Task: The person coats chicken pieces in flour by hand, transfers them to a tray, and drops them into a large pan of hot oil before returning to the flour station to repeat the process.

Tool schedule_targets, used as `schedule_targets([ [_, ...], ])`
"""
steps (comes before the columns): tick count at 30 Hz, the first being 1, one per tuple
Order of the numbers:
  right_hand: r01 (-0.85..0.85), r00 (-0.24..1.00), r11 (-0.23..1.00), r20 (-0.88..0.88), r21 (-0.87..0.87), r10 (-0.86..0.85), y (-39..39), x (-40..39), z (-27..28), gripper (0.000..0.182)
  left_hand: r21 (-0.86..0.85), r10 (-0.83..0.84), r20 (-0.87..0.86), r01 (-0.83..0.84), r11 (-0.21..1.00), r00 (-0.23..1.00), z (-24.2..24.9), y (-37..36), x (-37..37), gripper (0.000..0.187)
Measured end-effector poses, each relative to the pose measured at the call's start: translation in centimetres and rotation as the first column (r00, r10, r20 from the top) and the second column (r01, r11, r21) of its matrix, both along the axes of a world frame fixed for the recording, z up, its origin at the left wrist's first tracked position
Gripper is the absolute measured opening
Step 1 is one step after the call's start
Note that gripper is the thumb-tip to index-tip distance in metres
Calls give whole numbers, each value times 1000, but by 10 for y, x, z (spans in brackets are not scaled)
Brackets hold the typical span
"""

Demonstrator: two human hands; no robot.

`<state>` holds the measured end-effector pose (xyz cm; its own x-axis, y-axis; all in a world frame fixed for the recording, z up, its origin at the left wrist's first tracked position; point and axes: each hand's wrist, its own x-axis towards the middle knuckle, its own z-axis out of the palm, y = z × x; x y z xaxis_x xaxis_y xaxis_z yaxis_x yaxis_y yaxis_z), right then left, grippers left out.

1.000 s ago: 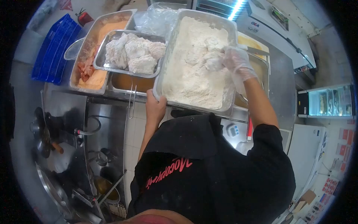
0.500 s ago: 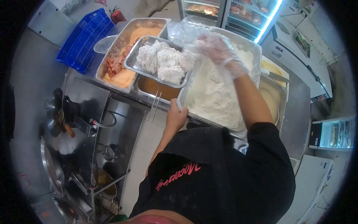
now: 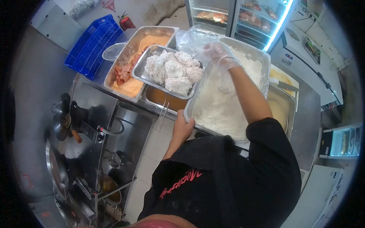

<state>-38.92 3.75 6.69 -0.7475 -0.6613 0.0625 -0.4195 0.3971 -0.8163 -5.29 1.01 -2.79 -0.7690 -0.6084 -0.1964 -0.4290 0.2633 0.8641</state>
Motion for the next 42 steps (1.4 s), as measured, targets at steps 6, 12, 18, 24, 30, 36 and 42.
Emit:
schedule_targets([
  [6, 95, 940, 696, -295, 712, 174, 71, -81, -62, 25, 20, 4, -25, -4, 1000, 1000, -6, -1, -2, 50],
  [12, 137, 812, 726, -497, 674, 307, 75, 12, -141, 26, 36, 17, 14, -17, 999, 1000, 7, 2, -1, 50],
  [18, 278, 864, 705, -491, 653, 114, 62, 71, -140, 31, 46, 16, 3, -16, 999, 1000, 7, 1, -2, 51],
  [24, -72, 997, 968, 57, 238, 60, 87, 64, -67, 36, 50, 7, 15, -8, 999, 1000, 6, 0, -1, 51],
  [30, 235, 936, 824, -349, 516, -49, 77, -1, -115, 38, 50, 8, 8, -8, 999, 1000, 8, 0, -1, 51],
  [36, 266, 894, 752, -446, 603, 42, 41, 61, -125, 26, 48, 5, 19, -6, 999, 1000, 6, 0, -1, 51],
  [42, 161, 753, 813, -603, 559, 265, 59, 71, -136, 28, 40, 9, -5, -9, 999, 1000, 5, 1, -3, 48],
])
